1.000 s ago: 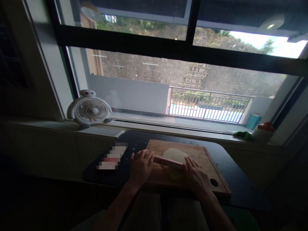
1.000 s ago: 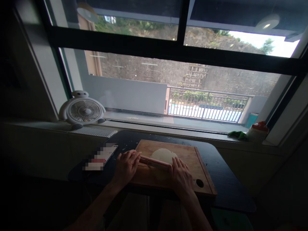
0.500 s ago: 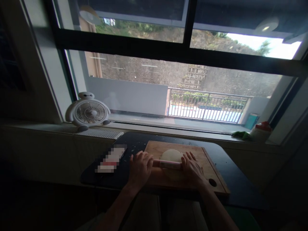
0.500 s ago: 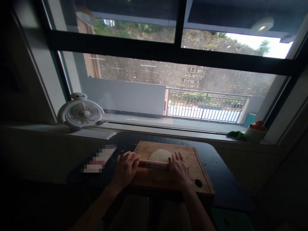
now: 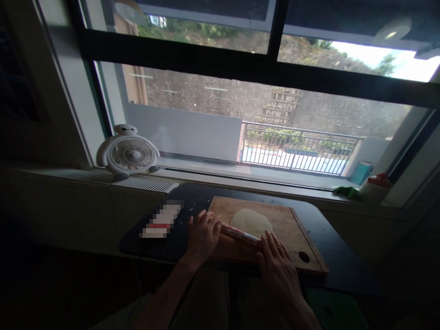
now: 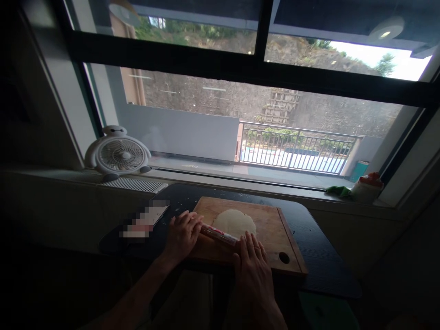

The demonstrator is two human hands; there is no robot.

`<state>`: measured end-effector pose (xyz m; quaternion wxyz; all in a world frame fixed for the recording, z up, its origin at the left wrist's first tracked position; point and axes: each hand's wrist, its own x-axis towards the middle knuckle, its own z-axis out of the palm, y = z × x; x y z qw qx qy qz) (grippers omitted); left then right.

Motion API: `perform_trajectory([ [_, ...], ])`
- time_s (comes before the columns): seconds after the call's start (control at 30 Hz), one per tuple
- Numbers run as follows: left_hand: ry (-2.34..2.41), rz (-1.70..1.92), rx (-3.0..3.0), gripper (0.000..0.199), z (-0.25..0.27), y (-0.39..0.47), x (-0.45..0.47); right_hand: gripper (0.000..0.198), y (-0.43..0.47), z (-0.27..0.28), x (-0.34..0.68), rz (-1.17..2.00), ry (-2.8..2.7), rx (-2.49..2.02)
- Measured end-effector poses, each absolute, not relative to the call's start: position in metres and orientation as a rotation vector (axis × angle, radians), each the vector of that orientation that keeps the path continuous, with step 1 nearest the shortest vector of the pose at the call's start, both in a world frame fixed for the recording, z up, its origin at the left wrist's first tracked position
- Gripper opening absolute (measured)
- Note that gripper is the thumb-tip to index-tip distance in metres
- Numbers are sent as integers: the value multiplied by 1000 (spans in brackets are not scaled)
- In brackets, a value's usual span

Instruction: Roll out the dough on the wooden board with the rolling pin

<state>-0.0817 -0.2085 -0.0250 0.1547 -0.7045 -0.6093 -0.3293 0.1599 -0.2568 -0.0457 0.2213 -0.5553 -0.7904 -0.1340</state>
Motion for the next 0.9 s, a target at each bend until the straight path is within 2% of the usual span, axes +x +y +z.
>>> perform_trajectory([
  [0.3, -1739, -941, -2014, 26, -17, -210, -83, 50, -146, 1, 155, 112, -2117, -1849],
  [0.4, -1755, -938, -2017, 28, -18, -210, -84, 48, -156, -2, 153, 13, -2105, -1832],
  [0.67, -1763, -940, -2024, 29, -23, -210, -84, 51, -265, -55, 152, -479, -2146, -1488],
  [0.77, -1766, -919, -2037, 29, -22, -212, -85, 50, -266, -56, 153, -465, -2175, -1477],
  [0.9, -1779, -906, -2044, 29, -20, -214, -85, 45, -224, -34, 152, -344, -2147, -1607],
])
